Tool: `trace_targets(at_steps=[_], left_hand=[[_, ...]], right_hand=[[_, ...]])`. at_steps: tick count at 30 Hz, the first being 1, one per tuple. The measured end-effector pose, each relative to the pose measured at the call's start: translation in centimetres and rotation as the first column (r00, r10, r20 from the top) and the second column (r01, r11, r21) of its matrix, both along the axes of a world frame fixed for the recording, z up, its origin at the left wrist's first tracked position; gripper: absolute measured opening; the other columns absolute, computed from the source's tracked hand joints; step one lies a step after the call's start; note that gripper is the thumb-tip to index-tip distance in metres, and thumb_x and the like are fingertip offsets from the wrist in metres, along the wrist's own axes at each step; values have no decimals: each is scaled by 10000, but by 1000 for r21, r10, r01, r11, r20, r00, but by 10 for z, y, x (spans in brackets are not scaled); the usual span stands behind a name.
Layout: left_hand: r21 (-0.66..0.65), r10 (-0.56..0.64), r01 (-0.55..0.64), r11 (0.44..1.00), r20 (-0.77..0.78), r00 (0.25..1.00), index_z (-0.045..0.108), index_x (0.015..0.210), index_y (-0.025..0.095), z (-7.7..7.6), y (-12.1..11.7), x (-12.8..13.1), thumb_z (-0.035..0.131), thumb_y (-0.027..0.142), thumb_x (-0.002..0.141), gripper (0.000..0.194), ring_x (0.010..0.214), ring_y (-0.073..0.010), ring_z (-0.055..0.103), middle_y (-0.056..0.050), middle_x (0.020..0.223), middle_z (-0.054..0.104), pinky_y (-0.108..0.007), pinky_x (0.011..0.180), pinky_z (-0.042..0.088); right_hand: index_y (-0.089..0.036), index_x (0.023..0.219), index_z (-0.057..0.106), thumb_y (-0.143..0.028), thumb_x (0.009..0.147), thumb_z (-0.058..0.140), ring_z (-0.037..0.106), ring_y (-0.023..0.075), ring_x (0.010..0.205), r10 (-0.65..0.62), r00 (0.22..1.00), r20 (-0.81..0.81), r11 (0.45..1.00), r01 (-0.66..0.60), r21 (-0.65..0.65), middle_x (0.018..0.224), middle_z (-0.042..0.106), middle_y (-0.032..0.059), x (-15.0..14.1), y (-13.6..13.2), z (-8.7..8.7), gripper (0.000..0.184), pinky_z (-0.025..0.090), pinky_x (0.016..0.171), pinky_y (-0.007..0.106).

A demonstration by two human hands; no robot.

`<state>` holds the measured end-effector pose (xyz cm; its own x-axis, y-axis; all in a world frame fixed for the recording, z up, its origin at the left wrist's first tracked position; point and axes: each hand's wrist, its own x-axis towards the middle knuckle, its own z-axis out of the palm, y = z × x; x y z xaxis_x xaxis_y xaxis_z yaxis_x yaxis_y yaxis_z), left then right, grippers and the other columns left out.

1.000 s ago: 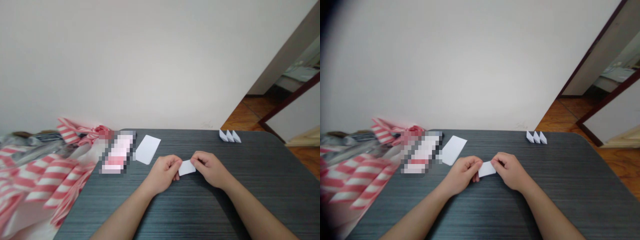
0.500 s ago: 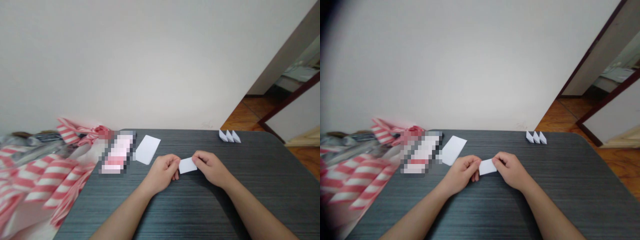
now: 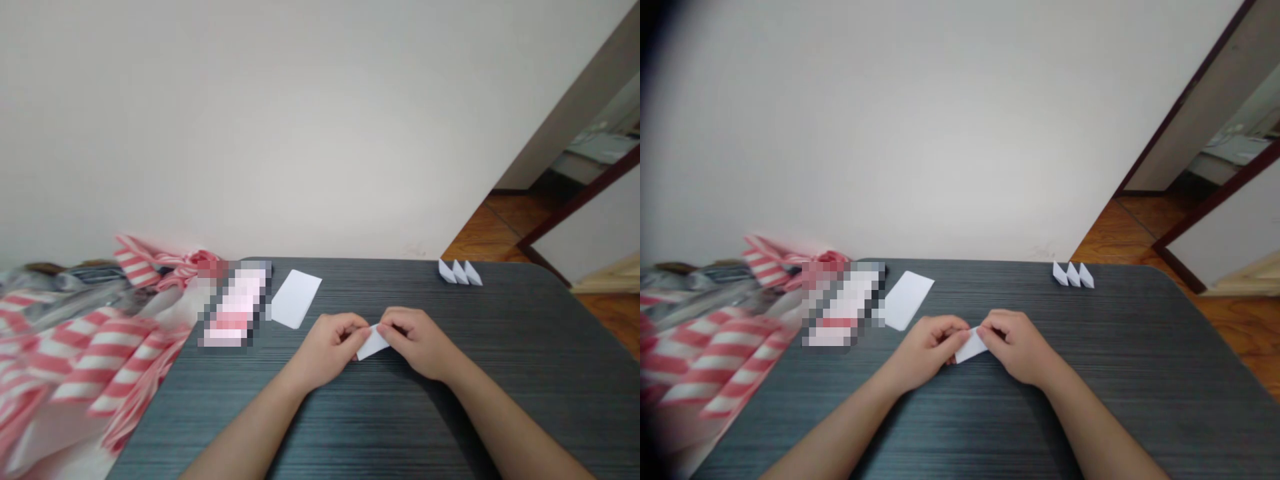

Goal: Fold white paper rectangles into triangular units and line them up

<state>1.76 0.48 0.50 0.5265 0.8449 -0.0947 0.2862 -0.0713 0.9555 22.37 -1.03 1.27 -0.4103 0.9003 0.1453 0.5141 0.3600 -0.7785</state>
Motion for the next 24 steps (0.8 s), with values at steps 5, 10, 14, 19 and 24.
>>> trace_targets(at_steps=[5, 10, 14, 19, 24], left_hand=[[87, -31, 37, 995, -71, 997, 677, 760, 152, 5, 0, -2, 507, 338, 925, 300, 545, -115, 531, 8, 579, 591, -204, 521, 366], [119, -40, 49, 992, -83, 996, 668, 741, 158, 7, 0, -1, 507, 315, 923, 289, 556, -115, 527, 10, 590, 596, -202, 528, 359], [64, -39, 44, 997, -74, 996, 670, 767, 158, 6, -1, -1, 489, 348, 936, 312, 551, -122, 558, 10, 578, 594, -202, 537, 388], [13, -34, 35, 999, -65, 997, 673, 780, 159, 3, 0, -2, 477, 350, 945, 320, 534, -113, 554, 9, 570, 610, -199, 541, 399], [-40, 11, -11, 999, -8, 1000, 658, 770, 156, 0, 0, -1, 470, 378, 950, 343, 495, -107, 533, 16, 533, 590, -201, 527, 401]], right_hand=[[-182, 723, 606, -186, 934, 521, 558, 141, 677, 18, 1000, -9, 1000, -18, 10, 708, 586, 2, -4, -1, 2, 228, 409, 652, 255], [-186, 729, 588, -166, 925, 517, 552, 143, 684, -12, 999, -34, 1000, 12, 7, 717, 586, 1, -5, -1, 3, 209, 412, 651, 253], [-186, 718, 568, -168, 924, 512, 546, 146, 682, -26, 999, -37, 1000, 26, 10, 715, 580, 2, -3, 0, 1, 215, 409, 649, 258], [-185, 722, 556, -169, 925, 506, 540, 146, 679, -92, 994, -51, 996, 92, 1, 718, 572, 0, 0, 2, -2, 210, 403, 645, 258], [-183, 721, 562, -198, 934, 512, 538, 147, 686, -110, 993, -52, 994, 109, -27, 713, 569, -3, 0, 1, -2, 219, 400, 654, 261]])
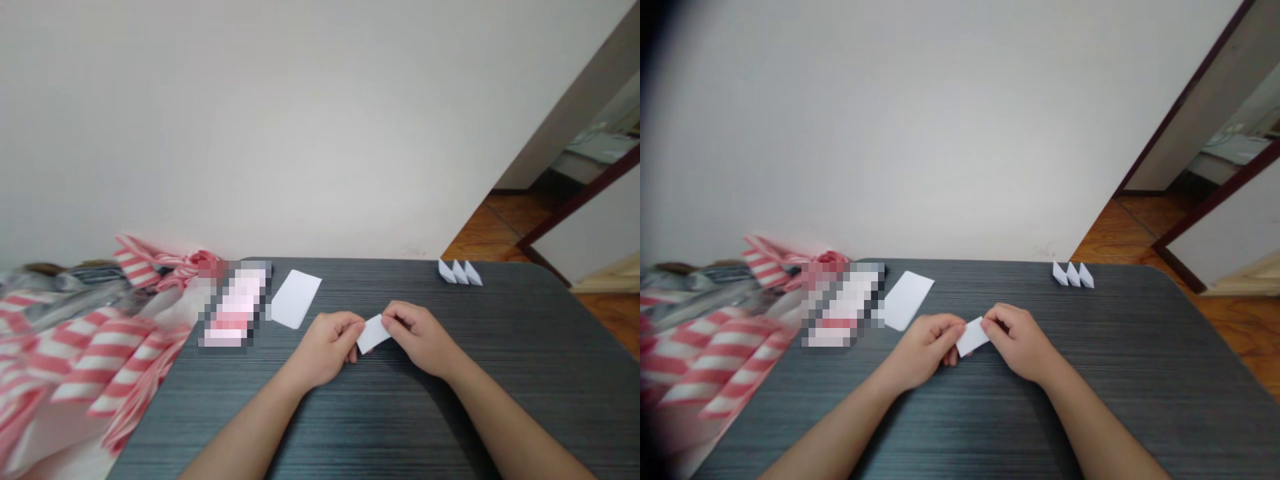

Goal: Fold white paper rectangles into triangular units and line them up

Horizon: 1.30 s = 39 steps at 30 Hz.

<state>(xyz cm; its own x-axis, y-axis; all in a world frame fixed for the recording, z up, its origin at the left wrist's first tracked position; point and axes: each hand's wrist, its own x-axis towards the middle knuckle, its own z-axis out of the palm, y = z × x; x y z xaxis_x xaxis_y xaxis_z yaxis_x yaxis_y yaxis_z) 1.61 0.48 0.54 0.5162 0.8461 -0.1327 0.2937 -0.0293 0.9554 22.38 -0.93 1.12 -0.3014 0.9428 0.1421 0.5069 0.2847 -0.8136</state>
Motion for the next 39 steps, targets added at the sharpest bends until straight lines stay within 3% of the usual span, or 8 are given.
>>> trace_targets(at_steps=[5, 11, 17, 28, 31, 33, 35, 39], left_hand=[[-17, 22, -22, 1000, 39, 999, 662, 804, 155, -1, 0, 1, 469, 398, 957, 346, 485, -105, 524, 18, 526, 583, -202, 518, 398], [-46, 25, -21, 999, 88, 996, 670, 899, 151, -5, 1, 2, 468, 395, 960, 323, 496, -109, 532, 11, 549, 600, -206, 520, 410], [-39, 31, -28, 999, 85, 996, 645, 824, 142, -7, 1, 1, 468, 372, 960, 321, 499, -109, 531, 5, 552, 597, -206, 516, 410], [-59, 6, 0, 998, 97, 995, 664, 868, 141, -6, 2, 0, 513, 385, 946, 297, 511, -103, 528, 9, 560, 589, -201, 525, 397], [-80, 9, 0, 997, 106, 994, 663, 832, 140, -6, 2, 0, 501, 380, 952, 314, 504, -97, 522, 7, 555, 591, -196, 518, 391], [-97, 13, -1, 995, 124, 992, 670, 861, 142, -7, 3, 1, 483, 382, 961, 321, 497, -95, 518, 7, 556, 592, -193, 513, 390], [-107, 14, 1, 994, 137, 990, 675, 897, 144, -8, 4, 1, 473, 384, 967, 322, 492, -94, 517, 8, 557, 594, -192, 510, 394], [-111, 17, 1, 994, 165, 986, 679, 954, 148, -9, 5, 1, 472, 375, 970, 308, 490, -93, 520, 13, 557, 590, -192, 517, 412]], right_hand=[[-188, 649, 485, -205, 930, 517, 495, 136, 630, 15, 999, 33, 1000, -14, -14, 648, 508, -25, 0, 0, -2, 284, 371, 614, 257], [-187, 684, 505, -207, 939, 505, 501, 141, 643, -28, 999, 27, 999, 28, -21, 673, 527, -18, 2, 1, -3, 255, 373, 619, 253], [-185, 693, 509, -215, 941, 502, 505, 143, 652, -23, 999, 23, 1000, 23, -17, 680, 532, -15, 3, 1, -4, 251, 376, 628, 252], [-187, 671, 486, -209, 944, 505, 498, 139, 650, 38, 999, 3, 999, -38, -11, 675, 513, -17, 1, 0, -5, 274, 382, 630, 264], [-187, 773, 564, -193, 934, 524, 535, 150, 699, 18, 999, -30, 1000, -18, -6, 740, 565, 0, 1, -1, -11, 167, 409, 663, 273], [-199, 972, 582, -197, 916, 565, 533, 143, 666, -27, 995, -98, 999, 24, -30, 787, 590, 3, 2, -2, -15, 59, 419, 623, 264], [-216, 1102, 536, -206, 888, 619, 492, 121, 593, -15, 987, -158, 999, 8, -47, 844, 596, 5, 2, -3, -19, 230, 409, 558, 248], [-225, 993, 558, -168, 834, 685, 511, 109, 703, 94, 983, -159, 994, -84, 73, 1229, 532, 72, 1, -5, -18, 211, 459, 655, 263]])
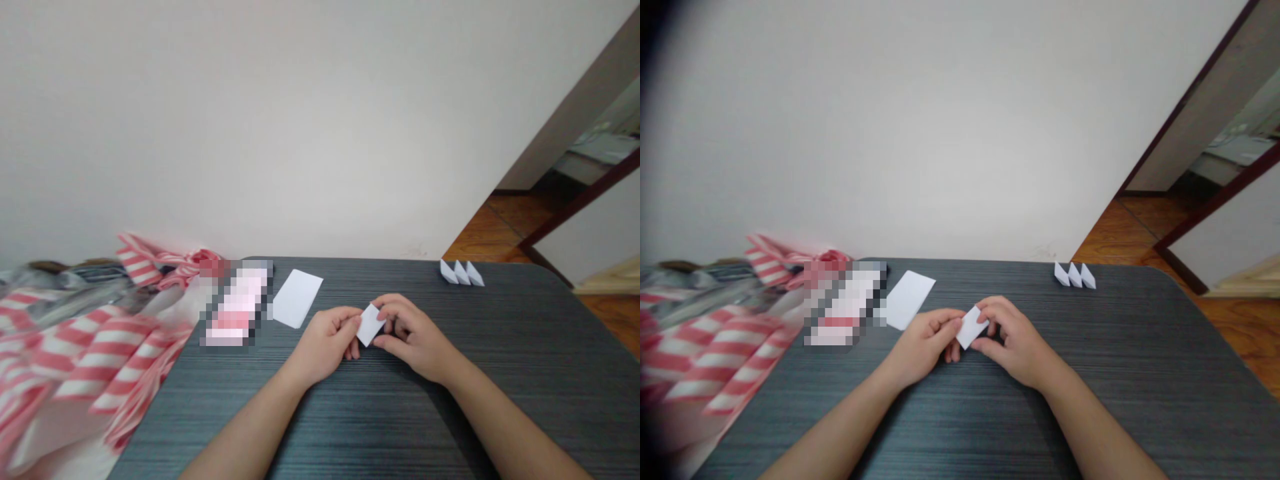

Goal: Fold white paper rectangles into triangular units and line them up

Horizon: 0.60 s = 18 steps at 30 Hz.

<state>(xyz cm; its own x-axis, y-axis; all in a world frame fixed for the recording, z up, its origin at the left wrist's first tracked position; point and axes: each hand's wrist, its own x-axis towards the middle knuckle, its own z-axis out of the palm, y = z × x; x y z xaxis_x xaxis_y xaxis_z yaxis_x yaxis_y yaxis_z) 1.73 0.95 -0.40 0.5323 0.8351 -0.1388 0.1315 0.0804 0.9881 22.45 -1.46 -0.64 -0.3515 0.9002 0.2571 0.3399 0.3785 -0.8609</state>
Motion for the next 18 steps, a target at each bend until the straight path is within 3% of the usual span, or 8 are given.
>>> trace_targets(at_steps=[10, 18], left_hand=[[-19, 0, 0, 1000, 25, 1000, 688, 1033, 148, 0, -2, 1, 494, 341, 961, 283, 498, -87, 518, 12, 584, 608, -188, 514, 415], [43, -15, 18, 999, -54, 998, 654, 876, 155, 0, -2, 0, 462, 383, 970, 312, 522, -105, 544, 4, 572, 614, -199, 546, 417]], right_hand=[[-227, 975, 579, -123, 804, 702, 552, 136, 835, 30, 998, 58, 999, -28, -40, 1288, 456, 69, -4, -2, 0, 235, 483, 790, 295], [-203, 910, 661, -122, 897, 599, 576, 173, 947, 33, 994, 105, 998, -39, 55, 1223, 490, 87, -6, -1, 7, 103, 464, 878, 332]])
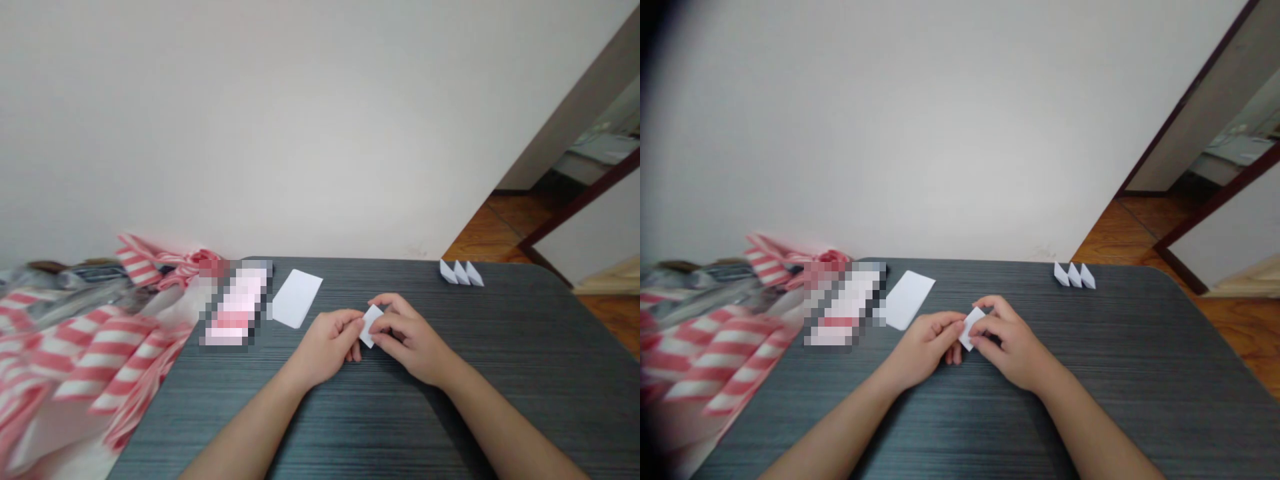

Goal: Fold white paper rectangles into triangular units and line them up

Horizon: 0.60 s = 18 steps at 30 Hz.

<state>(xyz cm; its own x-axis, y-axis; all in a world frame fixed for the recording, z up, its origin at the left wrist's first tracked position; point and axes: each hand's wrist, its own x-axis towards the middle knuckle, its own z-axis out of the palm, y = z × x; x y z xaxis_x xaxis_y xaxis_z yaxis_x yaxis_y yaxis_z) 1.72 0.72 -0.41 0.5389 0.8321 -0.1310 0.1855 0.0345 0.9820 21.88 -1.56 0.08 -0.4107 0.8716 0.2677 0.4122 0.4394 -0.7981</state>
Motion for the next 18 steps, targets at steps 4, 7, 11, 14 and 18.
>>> trace_targets(at_steps=[4, 7, 11, 14, 18], left_hand=[[31, -16, 17, 999, -36, 999, 641, 854, 159, 2, 0, 0, 452, 391, 970, 321, 520, -113, 550, 5, 572, 619, -207, 553, 420], [71, -40, 45, 996, -68, 997, 639, 820, 161, 6, 0, 0, 442, 397, 972, 343, 532, -118, 559, 7, 574, 615, -212, 564, 422], [95, -71, 79, 992, -86, 994, 653, 838, 163, 10, -1, 0, 433, 389, 975, 344, 547, -119, 560, 12, 580, 604, -211, 572, 422], [81, -92, 97, 992, -63, 994, 667, 887, 162, 11, -2, 1, 479, 354, 953, 276, 559, -113, 544, 16, 608, 598, -201, 565, 413], [70, -114, 117, 991, -43, 993, 668, 864, 161, 9, -2, 1, 536, 290, 913, 191, 578, -102, 529, 22, 650, 592, -188, 565, 402]], right_hand=[[-190, 860, 652, -109, 908, 572, 588, 172, 929, -3, 1000, 15, 999, 3, 32, 1225, 504, 96, -1, 0, 3, 124, 468, 857, 330], [-195, 870, 616, -125, 928, 543, 578, 207, 1024, -30, 999, 17, 999, 29, 38, 1195, 539, 106, -2, 0, 4, 117, 471, 852, 333], [-207, 906, 593, -133, 947, 514, 591, 199, 973, -63, 998, 4, 996, 63, 55, 1126, 582, 96, -2, 2, 3, 116, 482, 807, 321], [-211, 903, 588, -122, 942, 511, 598, 194, 937, -74, 997, -11, 993, 75, 87, 1066, 601, 83, -1, 4, 1, 124, 478, 810, 319], [-213, 893, 575, -129, 943, 505, 599, 196, 904, -68, 998, -5, 993, 68, 101, 995, 609, 74, -1, 5, 0, 121, 477, 805, 325]])
